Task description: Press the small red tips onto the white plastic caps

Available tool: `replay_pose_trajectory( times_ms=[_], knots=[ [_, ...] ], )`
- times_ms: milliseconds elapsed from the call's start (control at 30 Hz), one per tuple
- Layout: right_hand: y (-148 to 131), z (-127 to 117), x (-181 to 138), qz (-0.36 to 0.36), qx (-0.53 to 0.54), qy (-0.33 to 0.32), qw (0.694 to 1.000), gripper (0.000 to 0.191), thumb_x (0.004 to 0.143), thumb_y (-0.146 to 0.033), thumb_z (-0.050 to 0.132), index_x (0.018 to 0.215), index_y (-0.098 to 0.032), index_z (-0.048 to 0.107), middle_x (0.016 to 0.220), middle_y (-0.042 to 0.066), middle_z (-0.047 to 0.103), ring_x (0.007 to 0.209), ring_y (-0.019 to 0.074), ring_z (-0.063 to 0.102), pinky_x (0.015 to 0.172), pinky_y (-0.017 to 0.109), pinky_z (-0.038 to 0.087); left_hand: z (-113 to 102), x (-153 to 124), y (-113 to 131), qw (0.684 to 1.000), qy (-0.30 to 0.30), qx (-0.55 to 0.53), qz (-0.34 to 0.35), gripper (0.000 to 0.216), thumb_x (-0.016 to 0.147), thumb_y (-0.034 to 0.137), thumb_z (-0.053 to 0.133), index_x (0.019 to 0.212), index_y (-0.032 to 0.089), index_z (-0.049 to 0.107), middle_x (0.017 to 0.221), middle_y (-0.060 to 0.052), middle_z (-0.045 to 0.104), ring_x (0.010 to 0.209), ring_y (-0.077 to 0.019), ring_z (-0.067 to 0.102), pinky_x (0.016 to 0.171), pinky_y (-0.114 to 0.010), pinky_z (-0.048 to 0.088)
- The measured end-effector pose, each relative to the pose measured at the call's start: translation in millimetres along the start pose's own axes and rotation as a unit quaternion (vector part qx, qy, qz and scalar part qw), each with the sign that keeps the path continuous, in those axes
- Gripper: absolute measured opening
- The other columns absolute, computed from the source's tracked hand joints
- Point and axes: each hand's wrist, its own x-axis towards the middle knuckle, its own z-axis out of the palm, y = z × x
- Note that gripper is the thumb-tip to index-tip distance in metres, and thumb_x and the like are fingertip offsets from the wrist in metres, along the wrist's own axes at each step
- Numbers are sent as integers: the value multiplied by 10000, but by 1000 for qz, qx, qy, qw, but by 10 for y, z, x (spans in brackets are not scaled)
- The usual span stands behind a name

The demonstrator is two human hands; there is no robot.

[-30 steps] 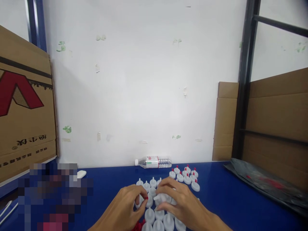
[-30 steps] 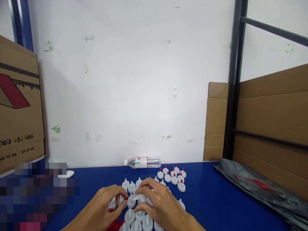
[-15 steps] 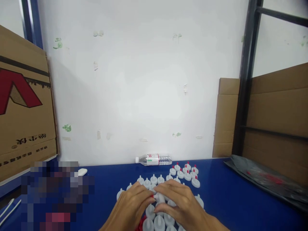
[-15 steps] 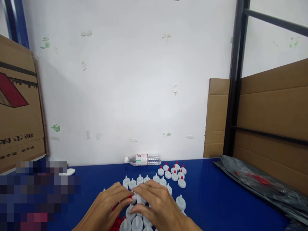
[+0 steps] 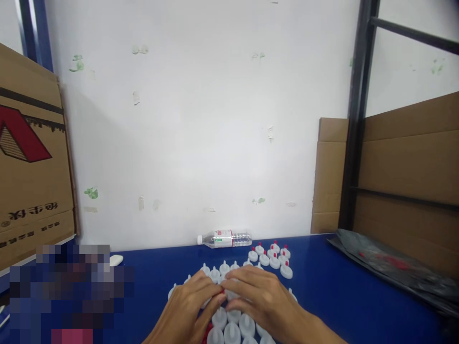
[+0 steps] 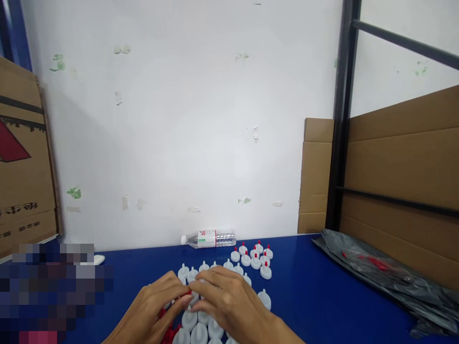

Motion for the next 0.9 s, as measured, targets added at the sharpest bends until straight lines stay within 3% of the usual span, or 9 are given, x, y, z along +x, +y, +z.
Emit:
replay_pose_trajectory(
  times_ms=[133, 200, 300, 467, 633, 733, 900],
  knots=[
    [294, -220, -18, 164, -29, -52, 985, 90, 1016, -211, 578, 1056, -227, 657, 1172, 72, 700, 1050, 204, 693, 887, 319, 556, -86, -22, -221, 994, 26, 108, 13, 277, 1088, 229, 384, 1112, 233, 660, 949, -36, 697, 890, -206, 609, 761, -299, 474],
    [480, -364, -48, 272, -73, -74, 957, 85, 1017, -237, 551, 1045, -228, 631, 1157, 68, 678, 951, 189, 695, 840, 314, 544, -141, -39, -328, 987, 16, 159, 14, 291, 1075, 218, 388, 1045, 225, 677, 911, -43, 681, 880, -224, 589, 710, -303, 470],
    [740, -548, -129, 328, -105, -105, 933, 109, 991, -278, 565, 1020, -207, 643, 1136, 93, 674, 915, 220, 687, 814, 344, 511, -201, -57, -430, 981, 2, 195, -2, 294, 1053, 199, 402, 960, 220, 680, 884, -45, 667, 890, -239, 571, 660, -300, 447],
    [930, -697, -283, 380, -94, -229, 891, 39, 820, -252, 721, 848, -225, 724, 750, 18, 717, 675, 199, 669, 592, 270, 405, -211, -60, -458, 980, -20, 197, -32, 285, 1042, 200, 412, 917, 221, 667, 879, -43, 657, 890, -236, 550, 634, -294, 402],
    [895, -712, -340, 402, -71, -303, 861, 85, 702, -180, 778, 760, -238, 755, 706, 0, 744, 614, 184, 668, 542, 247, 346, -188, -70, -436, 979, -37, 197, -35, 313, 1044, 196, 385, 908, 219, 665, 879, -47, 654, 895, -229, 539, 663, -299, 400],
    [881, -705, -314, 397, -67, -303, 864, 51, 772, -284, 771, 794, -240, 762, 731, 12, 758, 652, 207, 686, 559, 258, 368, -199, -64, -420, 979, -48, 193, -44, 314, 1046, 200, 388, 910, 218, 670, 884, -49, 656, 894, -230, 532, 662, -305, 399],
    [831, -651, -236, 340, -43, -273, 899, 306, 1010, -425, 514, 950, -249, 757, 927, 32, 784, 832, 227, 710, 712, 296, 461, -265, -23, -360, 978, -85, 179, -66, 275, 1020, 178, 445, 883, 216, 681, 877, -43, 665, 902, -231, 542, 675, -314, 399]
  ],
)
